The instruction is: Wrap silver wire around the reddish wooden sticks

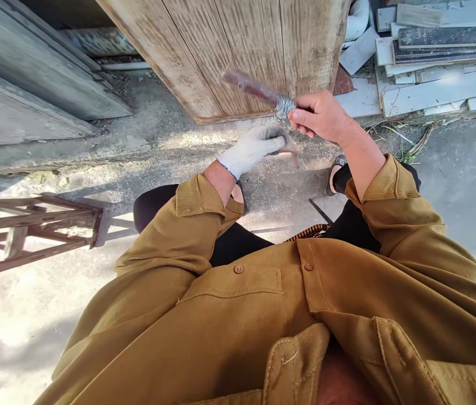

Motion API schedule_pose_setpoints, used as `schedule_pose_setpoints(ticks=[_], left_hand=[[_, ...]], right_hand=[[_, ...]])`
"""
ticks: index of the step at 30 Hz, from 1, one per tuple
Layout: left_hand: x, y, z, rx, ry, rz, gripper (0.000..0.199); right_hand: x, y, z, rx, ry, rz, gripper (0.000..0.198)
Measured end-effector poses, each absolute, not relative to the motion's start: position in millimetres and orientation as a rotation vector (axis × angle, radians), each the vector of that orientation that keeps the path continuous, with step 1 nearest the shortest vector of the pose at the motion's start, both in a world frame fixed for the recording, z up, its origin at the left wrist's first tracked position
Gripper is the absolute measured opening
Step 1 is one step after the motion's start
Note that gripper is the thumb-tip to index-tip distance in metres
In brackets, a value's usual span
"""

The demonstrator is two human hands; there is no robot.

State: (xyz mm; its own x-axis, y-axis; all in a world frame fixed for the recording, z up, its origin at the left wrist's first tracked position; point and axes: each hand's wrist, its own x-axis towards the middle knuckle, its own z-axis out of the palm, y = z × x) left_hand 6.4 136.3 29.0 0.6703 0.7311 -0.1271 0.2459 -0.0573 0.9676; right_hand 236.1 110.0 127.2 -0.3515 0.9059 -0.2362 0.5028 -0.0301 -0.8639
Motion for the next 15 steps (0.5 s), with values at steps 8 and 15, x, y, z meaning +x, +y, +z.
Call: schedule_pose_setpoints(ticks=[8, 15], left_hand=[[8.5, 124.1, 48.4, 2.207, 0.984, -0.02, 0.065], [8.7, 124.2, 51.4, 2.282, 1.142, -0.284, 0.06]], right_hand=[[218.1, 101.3, 119.9, -1.195, -1.378, 1.344, 0.056], [217.3, 119.2, 111.7, -0.973, -0.811, 1.132, 0.061]])
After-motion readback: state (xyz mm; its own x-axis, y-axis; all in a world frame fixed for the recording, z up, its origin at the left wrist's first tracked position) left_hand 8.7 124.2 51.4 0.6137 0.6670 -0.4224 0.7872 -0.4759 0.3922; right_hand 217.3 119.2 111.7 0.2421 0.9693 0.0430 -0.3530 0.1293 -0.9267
